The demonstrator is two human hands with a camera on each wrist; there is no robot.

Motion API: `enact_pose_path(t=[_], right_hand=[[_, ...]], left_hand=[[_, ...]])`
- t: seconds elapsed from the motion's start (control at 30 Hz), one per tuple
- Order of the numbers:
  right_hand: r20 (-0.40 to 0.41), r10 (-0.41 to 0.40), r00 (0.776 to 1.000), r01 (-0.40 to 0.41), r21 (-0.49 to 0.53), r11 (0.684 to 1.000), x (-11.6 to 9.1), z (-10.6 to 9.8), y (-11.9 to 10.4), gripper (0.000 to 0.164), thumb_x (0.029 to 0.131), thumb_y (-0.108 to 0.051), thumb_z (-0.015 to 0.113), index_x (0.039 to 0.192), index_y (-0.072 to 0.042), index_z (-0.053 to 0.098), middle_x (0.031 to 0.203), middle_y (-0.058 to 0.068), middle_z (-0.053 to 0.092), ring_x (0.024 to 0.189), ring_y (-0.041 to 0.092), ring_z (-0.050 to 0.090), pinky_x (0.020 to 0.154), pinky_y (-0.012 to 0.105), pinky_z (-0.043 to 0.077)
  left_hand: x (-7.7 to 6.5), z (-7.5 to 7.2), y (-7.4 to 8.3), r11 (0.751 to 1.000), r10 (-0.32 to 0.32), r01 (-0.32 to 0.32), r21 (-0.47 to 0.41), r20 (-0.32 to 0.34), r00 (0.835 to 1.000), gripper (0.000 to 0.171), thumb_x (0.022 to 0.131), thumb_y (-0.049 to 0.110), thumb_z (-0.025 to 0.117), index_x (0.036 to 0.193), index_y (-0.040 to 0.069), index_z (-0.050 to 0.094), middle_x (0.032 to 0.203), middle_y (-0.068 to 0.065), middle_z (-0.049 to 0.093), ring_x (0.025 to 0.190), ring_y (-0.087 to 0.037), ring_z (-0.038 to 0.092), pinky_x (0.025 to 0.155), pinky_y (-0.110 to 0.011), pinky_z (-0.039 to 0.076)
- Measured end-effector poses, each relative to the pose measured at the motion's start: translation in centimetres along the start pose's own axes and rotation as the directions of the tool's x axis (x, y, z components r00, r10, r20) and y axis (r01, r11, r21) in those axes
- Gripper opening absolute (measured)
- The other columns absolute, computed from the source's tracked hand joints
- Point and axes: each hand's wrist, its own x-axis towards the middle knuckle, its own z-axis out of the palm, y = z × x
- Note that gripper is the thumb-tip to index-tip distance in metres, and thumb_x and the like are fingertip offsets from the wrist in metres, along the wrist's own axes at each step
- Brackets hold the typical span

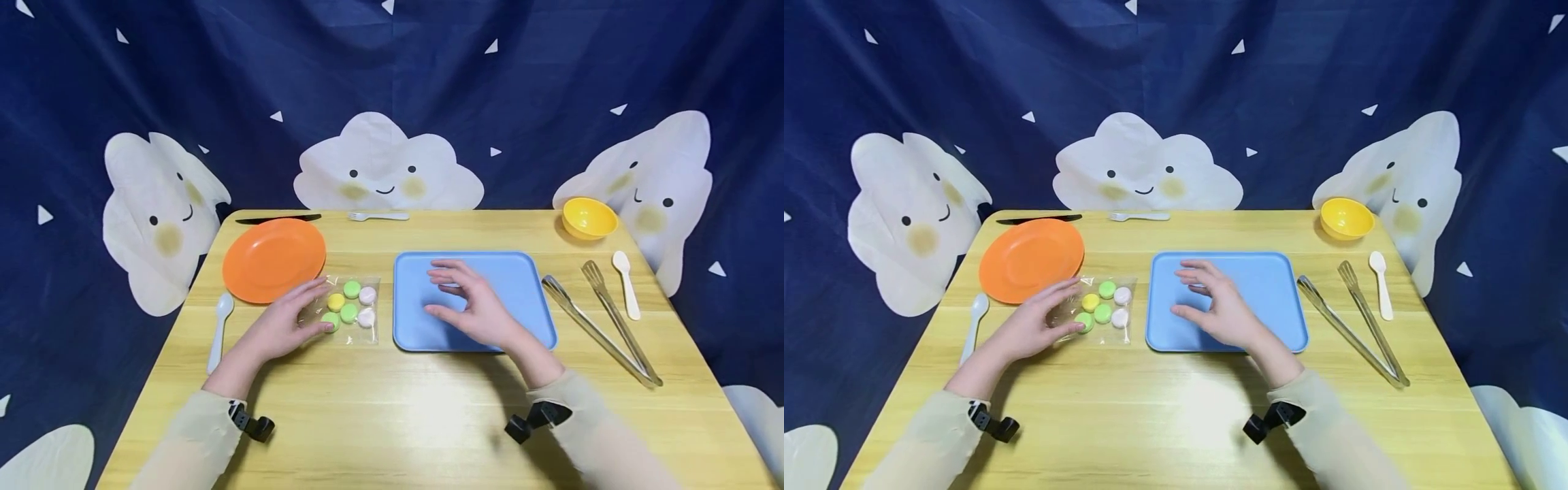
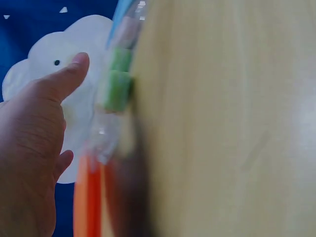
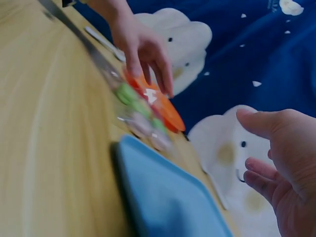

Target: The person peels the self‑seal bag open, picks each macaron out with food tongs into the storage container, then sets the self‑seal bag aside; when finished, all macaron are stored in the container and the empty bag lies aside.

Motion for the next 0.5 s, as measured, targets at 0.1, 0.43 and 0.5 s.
enact_pose_path(t=[0.1, 0.43, 0.5], right_hand=[[0.037, -0.003, 0.999, 0.003, 0.017, 1.000, 0.2, 1.6, 0.4, 0.046, 0.088, 0.000, 0.086, 0.131, -0.003, 0.070, 0.141, 0.011, 0.061, 0.123, 0.039, 0.064, 0.106, 0.042, 0.054], [0.225, 0.011, 0.974, 0.031, -0.182, 0.983, 1.0, 7.6, 0.7, 0.040, 0.091, -0.010, 0.086, 0.126, 0.002, 0.070, 0.131, 0.013, 0.068, 0.122, 0.026, 0.064, 0.109, 0.042, 0.051], [0.250, 0.005, 0.968, 0.055, -0.231, 0.971, 1.2, 8.8, 0.9, 0.040, 0.091, -0.013, 0.086, 0.125, 0.003, 0.071, 0.129, 0.012, 0.069, 0.122, 0.026, 0.064, 0.110, 0.042, 0.050]], left_hand=[[-0.1, 0.7, -0.5, 1.000, -0.011, 0.012, -0.014, 0.027, 1.000, 0.071, 0.092, 0.040, 0.086, 0.152, 0.014, 0.058, 0.165, -0.006, 0.042, 0.153, -0.032, 0.036, 0.122, -0.057, 0.032], [-0.8, 1.8, -1.5, 0.999, -0.018, 0.019, -0.028, 0.053, 0.998, 0.060, 0.096, 0.037, 0.082, 0.146, 0.010, 0.064, 0.160, -0.009, 0.049, 0.149, -0.030, 0.042, 0.123, -0.055, 0.032], [-0.8, 1.8, -1.2, 1.000, -0.012, 0.011, 0.008, 0.063, 0.998, 0.059, 0.097, 0.037, 0.081, 0.146, 0.009, 0.064, 0.160, -0.010, 0.049, 0.150, -0.030, 0.042, 0.125, -0.054, 0.028]])
